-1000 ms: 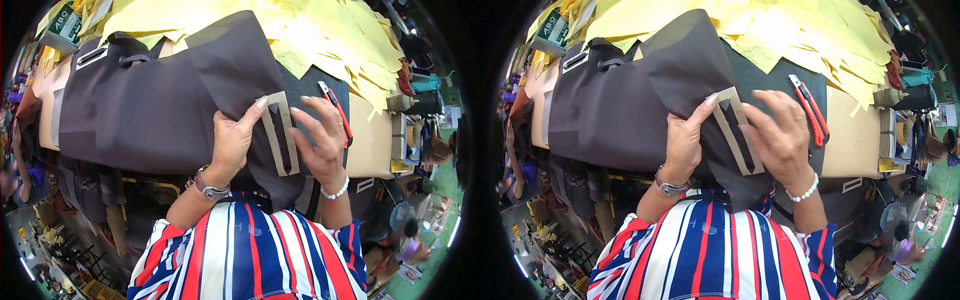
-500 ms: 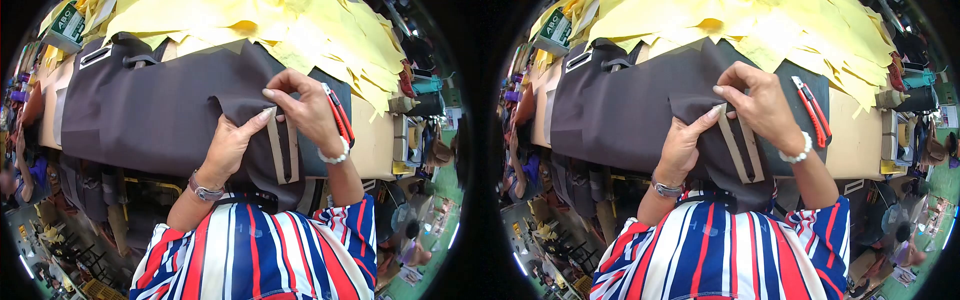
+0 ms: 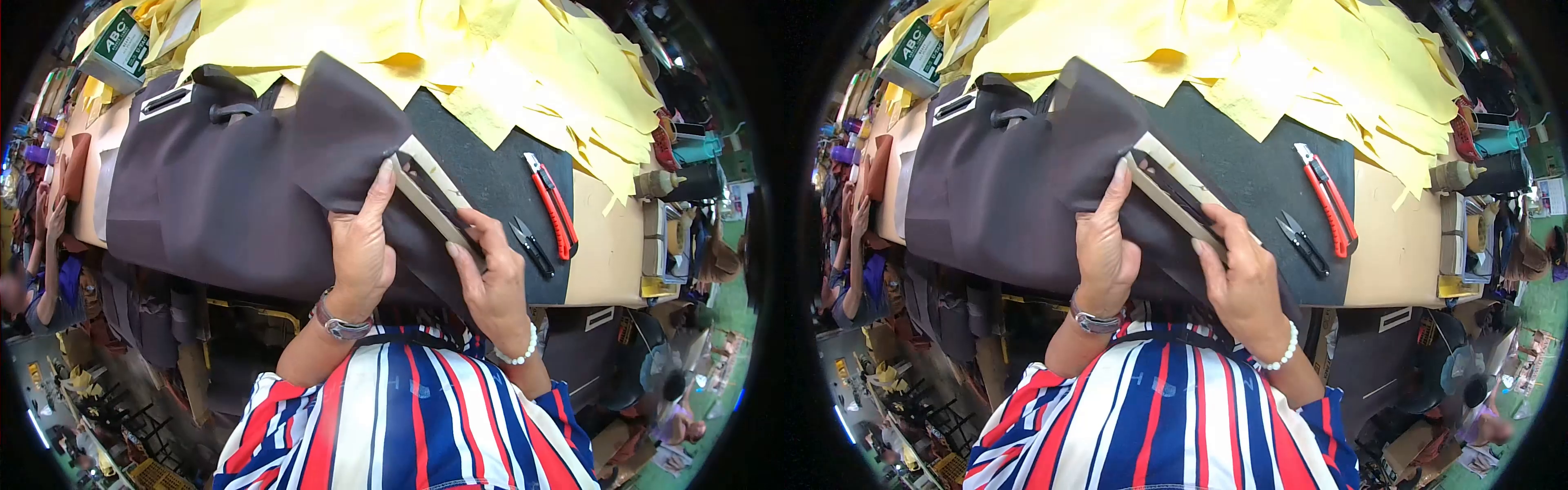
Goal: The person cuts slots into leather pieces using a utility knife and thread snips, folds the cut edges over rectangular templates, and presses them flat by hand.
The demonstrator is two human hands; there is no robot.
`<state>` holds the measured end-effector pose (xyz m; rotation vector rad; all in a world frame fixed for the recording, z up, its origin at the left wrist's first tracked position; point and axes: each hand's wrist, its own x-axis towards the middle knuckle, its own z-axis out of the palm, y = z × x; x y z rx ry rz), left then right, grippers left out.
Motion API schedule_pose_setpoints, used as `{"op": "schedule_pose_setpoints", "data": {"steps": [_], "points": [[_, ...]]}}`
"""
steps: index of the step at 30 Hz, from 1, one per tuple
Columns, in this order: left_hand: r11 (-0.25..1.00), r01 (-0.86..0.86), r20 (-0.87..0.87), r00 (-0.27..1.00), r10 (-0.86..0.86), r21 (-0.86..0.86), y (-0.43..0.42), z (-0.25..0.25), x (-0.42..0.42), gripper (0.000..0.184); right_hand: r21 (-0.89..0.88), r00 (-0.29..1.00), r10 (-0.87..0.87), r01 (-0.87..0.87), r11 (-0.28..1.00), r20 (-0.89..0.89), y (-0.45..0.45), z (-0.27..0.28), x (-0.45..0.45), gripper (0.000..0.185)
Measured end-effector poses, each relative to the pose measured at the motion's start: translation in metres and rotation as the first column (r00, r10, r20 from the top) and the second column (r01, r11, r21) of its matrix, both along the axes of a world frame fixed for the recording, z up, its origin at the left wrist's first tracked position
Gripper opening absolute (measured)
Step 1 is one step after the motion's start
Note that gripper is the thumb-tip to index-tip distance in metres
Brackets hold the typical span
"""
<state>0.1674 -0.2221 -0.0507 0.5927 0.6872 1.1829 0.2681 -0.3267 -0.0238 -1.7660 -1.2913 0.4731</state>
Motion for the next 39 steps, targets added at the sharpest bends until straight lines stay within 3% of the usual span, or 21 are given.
{"op": "schedule_pose_setpoints", "data": {"steps": [4,6,7,8,10,11,12,14,16,19,23,26,31,34,38,39], "points": [[0.981,-0.181,-0.122,0.978,0.171,-0.071,-0.015,-0.013,-0.025,0.032,-0.036,0.996,0.089,-0.089,0.995,-0.003,-0.013,-0.010,0.020,0.041],[0.961,-0.275,-0.240,0.934,0.264,-0.010,-0.009,-0.020,-0.060,0.038,-0.062,0.985,0.174,-0.173,0.983,0.019,-0.010,-0.019,0.031,0.043],[0.877,-0.379,-0.317,0.827,0.464,0.295,-0.003,-0.018,-0.070,0.038,-0.101,0.985,0.171,-0.172,0.980,-0.020,-0.009,-0.025,0.035,0.044],[0.704,-0.408,-0.320,0.681,0.659,0.581,0.003,-0.010,-0.074,0.038,-0.078,0.981,0.194,-0.194,0.978,-0.002,-0.008,-0.029,0.037,0.045],[0.575,0.168,-0.553,0.575,0.603,0.801,0.002,0.025,-0.077,0.036,-0.035,0.970,0.241,-0.240,0.970,0.031,-0.007,-0.035,0.037,0.046],[0.451,0.462,-0.642,0.472,0.604,0.764,0.002,0.038,-0.078,0.035,-0.012,0.961,0.263,-0.263,0.965,0.081,-0.007,-0.038,0.037,0.047],[0.386,0.636,-0.737,0.499,0.456,0.669,0.003,0.040,-0.066,0.033,0.013,0.951,0.278,-0.282,0.959,0.133,-0.006,-0.041,0.036,0.048],[0.154,0.820,-0.819,0.497,0.288,0.552,0.012,0.021,-0.037,0.026,0.047,0.943,0.275,-0.288,0.956,0.186,-0.006,-0.043,0.035,0.049],[0.046,0.940,-0.912,0.316,0.260,0.339,0.027,0.004,-0.015,0.017,0.063,0.952,0.240,-0.255,0.965,0.188,-0.007,-0.045,0.033,0.049],[-0.084,0.943,-0.944,0.327,0.034,0.323,0.051,-0.006,-0.002,0.013,0.135,0.884,0.150,-0.231,0.964,0.442,-0.010,-0.047,0.034,0.048],[-0.046,0.930,-0.918,0.351,-0.183,0.365,0.063,-0.014,-0.005,0.013,0.149,0.813,0.130,-0.257,0.955,0.567,-0.014,-0.049,0.043,0.047],[-0.019,0.932,-0.921,0.354,-0.165,0.362,0.061,-0.013,-0.016,0.010,0.143,0.810,0.154,-0.280,0.949,0.566,-0.021,-0.049,0.053,0.043],[-0.037,0.908,-0.908,0.418,0.021,0.417,0.063,-0.018,-0.035,0.007,0.089,0.810,0.227,-0.324,0.942,0.540,-0.034,-0.046,0.064,0.034],[-0.026,0.875,-0.872,0.485,0.065,0.484,0.061,-0.022,-0.040,0.004,0.006,0.910,0.259,-0.275,0.961,0.323,-0.040,-0.038,0.067,0.031],[-0.051,0.844,-0.837,0.536,0.111,0.534,0.059,-0.027,-0.042,0.005,-0.072,0.997,-0.026,0.032,0.997,0.077,-0.025,-0.036,0.055,0.029],[-0.052,0.836,-0.830,0.549,0.099,0.547,0.059,-0.028,-0.042,0.005,-0.003,0.982,-0.011,0.011,1.000,0.188,-0.019,-0.038,0.053,0.029]]}}
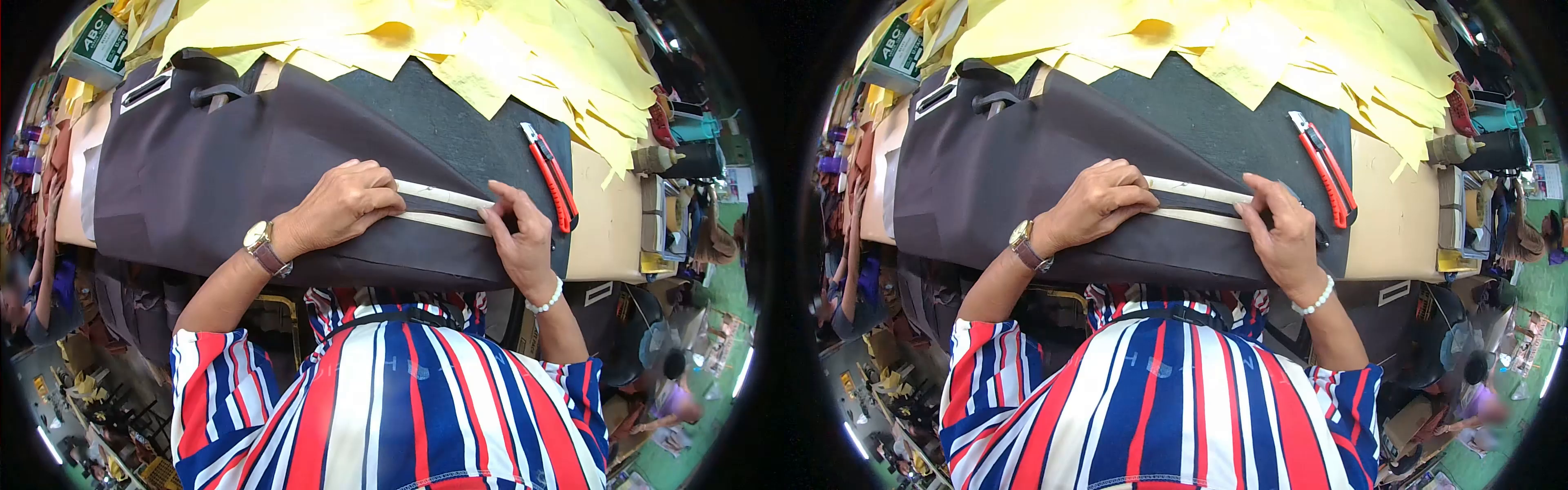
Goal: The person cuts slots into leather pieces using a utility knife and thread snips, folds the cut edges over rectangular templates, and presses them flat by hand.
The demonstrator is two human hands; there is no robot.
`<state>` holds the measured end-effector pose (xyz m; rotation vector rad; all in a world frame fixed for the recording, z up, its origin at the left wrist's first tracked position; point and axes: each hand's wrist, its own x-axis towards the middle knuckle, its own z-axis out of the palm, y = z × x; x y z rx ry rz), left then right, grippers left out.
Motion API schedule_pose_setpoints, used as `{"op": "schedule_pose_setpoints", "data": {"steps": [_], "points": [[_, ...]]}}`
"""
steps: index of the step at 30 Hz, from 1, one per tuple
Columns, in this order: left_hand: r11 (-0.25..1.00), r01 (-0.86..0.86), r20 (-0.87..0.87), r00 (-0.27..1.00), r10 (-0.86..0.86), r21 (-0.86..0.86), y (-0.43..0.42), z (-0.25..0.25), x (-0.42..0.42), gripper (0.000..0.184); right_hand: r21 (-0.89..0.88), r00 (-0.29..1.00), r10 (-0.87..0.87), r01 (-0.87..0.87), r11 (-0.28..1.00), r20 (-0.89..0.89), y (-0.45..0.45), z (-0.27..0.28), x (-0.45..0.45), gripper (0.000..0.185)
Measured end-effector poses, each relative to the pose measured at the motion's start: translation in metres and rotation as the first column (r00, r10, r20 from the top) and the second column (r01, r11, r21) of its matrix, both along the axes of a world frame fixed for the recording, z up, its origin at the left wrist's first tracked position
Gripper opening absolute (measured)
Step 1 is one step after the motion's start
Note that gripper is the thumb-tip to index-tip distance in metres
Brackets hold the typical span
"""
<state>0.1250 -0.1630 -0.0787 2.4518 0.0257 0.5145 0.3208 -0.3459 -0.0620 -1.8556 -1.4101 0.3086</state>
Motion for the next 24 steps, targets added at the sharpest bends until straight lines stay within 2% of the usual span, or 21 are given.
{"op": "schedule_pose_setpoints", "data": {"steps": [3,6,12,18,24], "points": [[0.999,0.018,0.032,0.999,-0.017,-0.027,0.002,-0.001,0.000,0.006,0.005,1.000,0.016,-0.016,1.000,0.022,0.009,-0.005,0.001,0.031],[0.998,0.024,0.046,0.999,-0.022,-0.051,0.003,-0.003,0.001,0.007,-0.117,0.981,0.088,-0.068,0.991,0.171,0.009,-0.001,0.008,0.034],[0.999,0.020,0.030,0.999,-0.019,-0.045,0.003,-0.002,-0.001,0.005,-0.190,0.906,0.114,-0.038,0.981,0.408,0.007,-0.004,0.013,0.048],[0.999,0.010,0.028,1.000,-0.009,-0.037,0.002,-0.003,0.000,0.008,-0.269,0.867,0.147,-0.015,0.963,0.476,0.021,-0.007,-0.005,0.059],[0.999,0.006,0.029,1.000,-0.005,-0.044,0.003,-0.003,-0.001,0.008,-0.293,0.860,0.071,0.093,0.951,0.506,0.000,-0.009,0.006,0.063]]}}
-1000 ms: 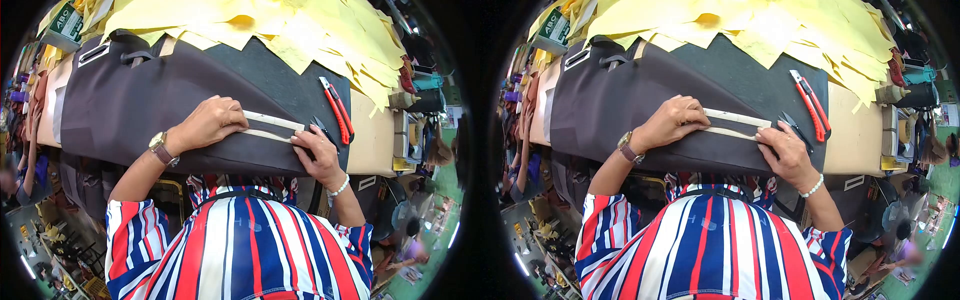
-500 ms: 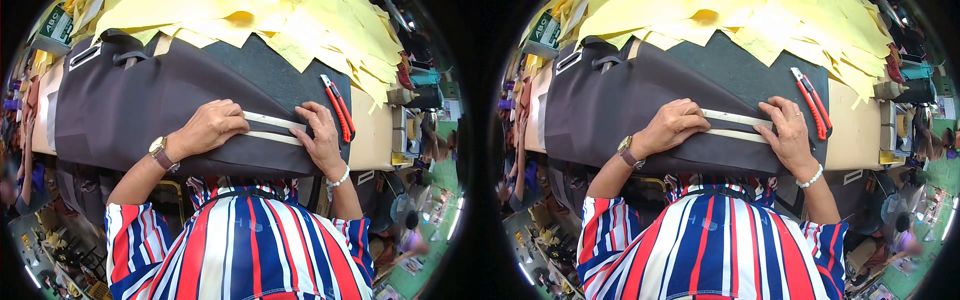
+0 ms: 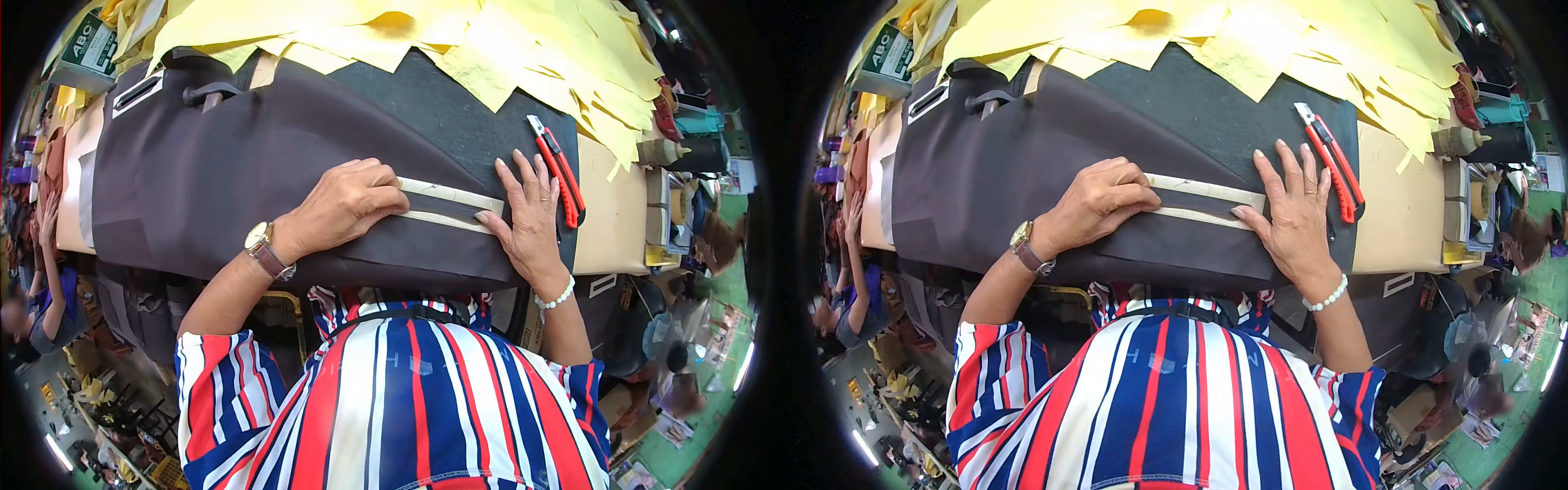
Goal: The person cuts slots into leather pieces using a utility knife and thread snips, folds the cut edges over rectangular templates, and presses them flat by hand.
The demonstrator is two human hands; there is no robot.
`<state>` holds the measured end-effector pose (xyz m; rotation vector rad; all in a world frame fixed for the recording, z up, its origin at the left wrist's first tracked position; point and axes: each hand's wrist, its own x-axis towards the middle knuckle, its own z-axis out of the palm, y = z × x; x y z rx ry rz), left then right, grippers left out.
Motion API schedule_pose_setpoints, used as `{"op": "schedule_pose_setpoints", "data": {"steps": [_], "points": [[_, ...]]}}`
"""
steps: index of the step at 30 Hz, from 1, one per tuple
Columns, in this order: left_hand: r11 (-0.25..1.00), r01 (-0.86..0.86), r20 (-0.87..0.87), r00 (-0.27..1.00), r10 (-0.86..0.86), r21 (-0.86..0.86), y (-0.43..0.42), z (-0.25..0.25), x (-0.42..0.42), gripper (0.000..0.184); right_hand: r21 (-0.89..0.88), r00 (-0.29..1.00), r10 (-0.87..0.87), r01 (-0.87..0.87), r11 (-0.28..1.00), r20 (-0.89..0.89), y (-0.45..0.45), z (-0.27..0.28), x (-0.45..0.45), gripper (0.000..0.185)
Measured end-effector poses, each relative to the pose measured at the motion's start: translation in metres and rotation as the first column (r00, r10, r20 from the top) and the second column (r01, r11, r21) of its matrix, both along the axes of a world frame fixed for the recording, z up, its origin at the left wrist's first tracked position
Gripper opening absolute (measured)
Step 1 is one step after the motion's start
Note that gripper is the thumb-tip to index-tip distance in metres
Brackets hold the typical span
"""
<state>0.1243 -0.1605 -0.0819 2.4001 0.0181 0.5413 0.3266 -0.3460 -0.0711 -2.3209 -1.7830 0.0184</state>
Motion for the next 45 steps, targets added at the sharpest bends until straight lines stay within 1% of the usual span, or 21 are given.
{"op": "schedule_pose_setpoints", "data": {"steps": [1,5,9,14,17,21,23,25,26,29,30,33,38,42,44,45], "points": [[1.000,-0.002,-0.002,1.000,0.002,-0.002,-0.001,0.001,0.000,0.008,-0.004,1.000,-0.016,0.016,1.000,-0.003,-0.004,0.000,0.001,0.063],[1.000,0.003,0.004,1.000,-0.003,-0.003,-0.001,0.001,0.000,0.008,-0.018,0.998,0.034,-0.033,0.999,0.050,0.012,0.001,-0.009,0.063],[1.000,0.002,0.000,1.000,-0.002,-0.001,-0.002,0.000,-0.001,0.008,0.034,0.992,0.126,-0.126,0.991,0.010,0.035,-0.003,-0.031,0.063],[1.000,0.000,0.013,1.000,0.000,-0.004,-0.001,0.000,0.000,0.007,-0.012,0.999,-0.026,0.026,1.000,0.023,0.006,-0.003,-0.010,0.065],[1.000,0.004,0.006,1.000,-0.004,-0.010,-0.001,0.000,0.000,0.007,0.010,0.999,-0.033,0.033,0.999,0.014,0.001,-0.003,-0.009,0.066],[1.000,0.007,0.022,1.000,-0.007,-0.006,-0.001,0.000,0.000,0.006,0.052,0.997,0.061,-0.064,0.997,0.047,0.031,-0.003,-0.031,0.066],[1.000,0.008,0.025,1.000,-0.007,-0.003,-0.001,0.001,0.000,0.006,0.080,0.993,0.112,-0.114,0.990,0.028,0.048,-0.004,-0.045,0.066],[1.000,0.009,-0.001,1.000,-0.009,-0.014,-0.001,0.003,-0.002,0.007,0.097,0.989,0.146,-0.147,0.984,0.018,0.056,-0.007,-0.052,0.067],[1.000,0.008,-0.014,1.000,-0.008,-0.018,0.000,0.004,-0.003,0.008,0.097,0.993,0.120,-0.117,0.988,-0.018,0.054,-0.007,-0.051,0.068],[0.998,-0.009,-0.150,0.989,0.001,-0.057,0.005,0.017,-0.008,0.011,0.046,0.998,0.055,-0.055,0.997,0.007,0.034,-0.006,-0.037,0.068],[0.998,-0.003,-0.159,0.987,-0.007,-0.062,0.007,0.017,-0.009,0.012,0.042,0.999,0.046,-0.045,0.998,-0.008,0.028,-0.007,-0.033,0.067],[0.997,0.008,-0.181,0.983,-0.023,-0.082,0.010,0.014,-0.011,0.013,0.049,0.998,0.059,-0.060,0.997,0.020,0.029,-0.006,-0.036,0.066],[0.997,-0.006,-0.170,0.985,-0.008,-0.080,0.010,0.012,-0.012,0.014,0.095,0.982,0.186,-0.186,0.978,0.012,0.062,-0.010,-0.065,0.067],[0.996,-0.060,-0.162,0.986,0.048,-0.072,0.011,0.013,-0.019,0.015,0.090,0.991,0.131,-0.128,0.988,-0.022,0.054,-0.007,-0.058,0.065],[0.992,-0.087,-0.190,0.979,0.069,-0.089,0.015,0.015,-0.026,0.015,0.068,0.997,0.069,-0.067,0.995,-0.030,0.038,-0.006,-0.045,0.065],[0.993,-0.086,-0.176,0.982,0.071,-0.079,0.016,0.014,-0.027,0.015,0.056,0.999,0.038,-0.036,0.998,-0.032,0.033,-0.007,-0.041,0.064]]}}
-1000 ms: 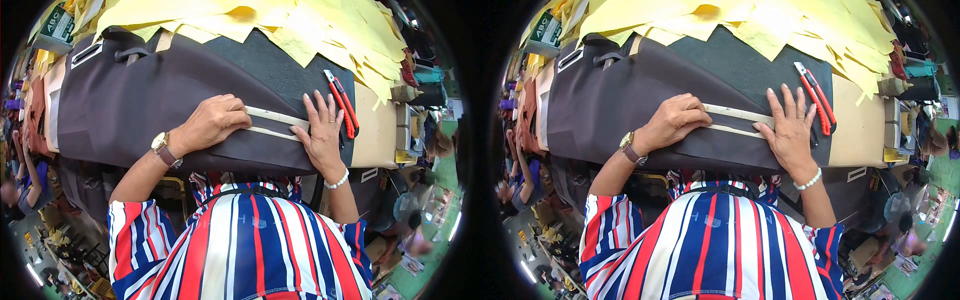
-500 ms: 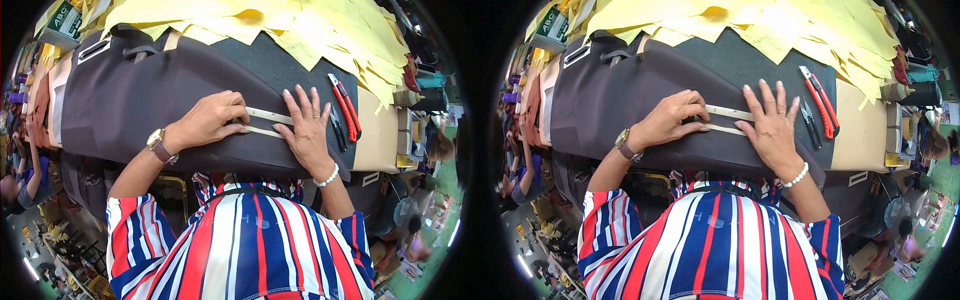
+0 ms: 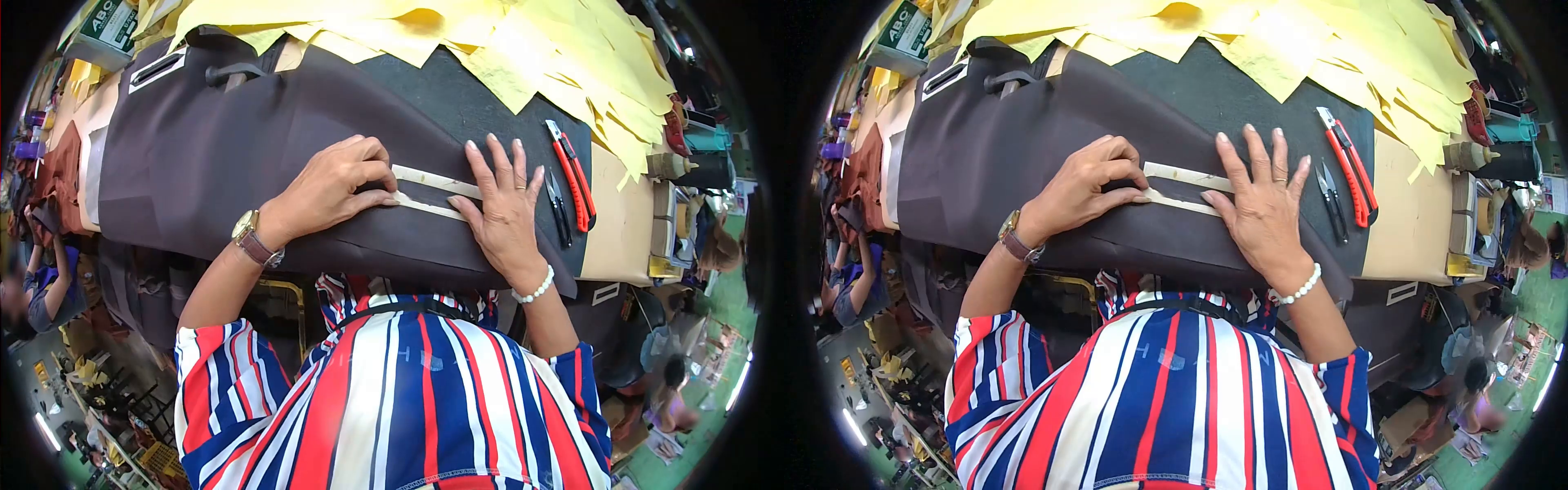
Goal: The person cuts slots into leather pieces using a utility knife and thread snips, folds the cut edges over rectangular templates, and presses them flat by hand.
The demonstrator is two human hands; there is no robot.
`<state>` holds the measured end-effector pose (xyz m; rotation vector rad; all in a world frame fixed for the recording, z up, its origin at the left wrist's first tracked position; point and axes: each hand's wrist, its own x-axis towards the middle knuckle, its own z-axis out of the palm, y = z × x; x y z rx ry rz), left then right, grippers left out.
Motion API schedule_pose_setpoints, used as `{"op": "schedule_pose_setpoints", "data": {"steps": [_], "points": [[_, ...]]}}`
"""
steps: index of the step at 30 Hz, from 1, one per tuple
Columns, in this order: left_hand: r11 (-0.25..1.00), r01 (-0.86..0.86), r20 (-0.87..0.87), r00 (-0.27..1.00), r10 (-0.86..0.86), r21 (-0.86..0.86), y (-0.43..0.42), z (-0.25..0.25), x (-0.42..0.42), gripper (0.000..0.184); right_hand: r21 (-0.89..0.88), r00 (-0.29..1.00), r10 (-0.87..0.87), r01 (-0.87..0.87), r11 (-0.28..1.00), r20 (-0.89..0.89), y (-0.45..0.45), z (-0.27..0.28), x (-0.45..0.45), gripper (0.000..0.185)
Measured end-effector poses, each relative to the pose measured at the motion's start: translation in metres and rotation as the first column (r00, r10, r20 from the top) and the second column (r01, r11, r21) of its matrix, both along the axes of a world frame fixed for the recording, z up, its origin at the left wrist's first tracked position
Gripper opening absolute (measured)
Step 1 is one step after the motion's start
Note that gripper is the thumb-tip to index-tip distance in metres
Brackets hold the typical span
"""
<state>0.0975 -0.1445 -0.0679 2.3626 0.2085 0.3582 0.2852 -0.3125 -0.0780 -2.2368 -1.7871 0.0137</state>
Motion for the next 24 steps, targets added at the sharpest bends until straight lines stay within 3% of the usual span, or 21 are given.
{"op": "schedule_pose_setpoints", "data": {"steps": [12,15,18,19,22,24], "points": [[0.998,-0.062,0.086,0.994,0.063,-0.008,-0.002,-0.007,-0.002,0.029,0.079,0.986,0.167,-0.168,0.983,0.015,0.038,-0.005,-0.032,0.069],[0.994,-0.108,0.103,0.989,0.105,0.018,-0.003,-0.007,-0.005,0.032,0.049,0.971,0.224,-0.220,0.974,-0.087,0.038,0.010,-0.022,0.081],[0.978,-0.179,0.123,0.978,0.165,0.106,-0.009,-0.004,-0.009,0.034,-0.090,0.933,0.283,-0.308,0.947,-0.222,0.042,0.019,0.000,0.091],[0.970,-0.205,0.144,0.972,0.186,0.134,-0.014,-0.005,-0.010,0.034,-0.072,0.935,0.315,-0.330,0.941,-0.164,0.046,0.027,0.004,0.089],[0.917,-0.326,0.214,0.936,0.279,0.228,-0.034,-0.004,-0.012,0.028,0.099,0.899,0.369,-0.356,0.929,-0.236,0.083,0.024,0.012,0.082],[0.873,-0.387,0.224,0.917,0.330,0.296,-0.050,0.001,-0.010,0.024,0.107,0.895,0.374,-0.359,0.927,-0.241,0.113,0.027,-0.002,0.062]]}}
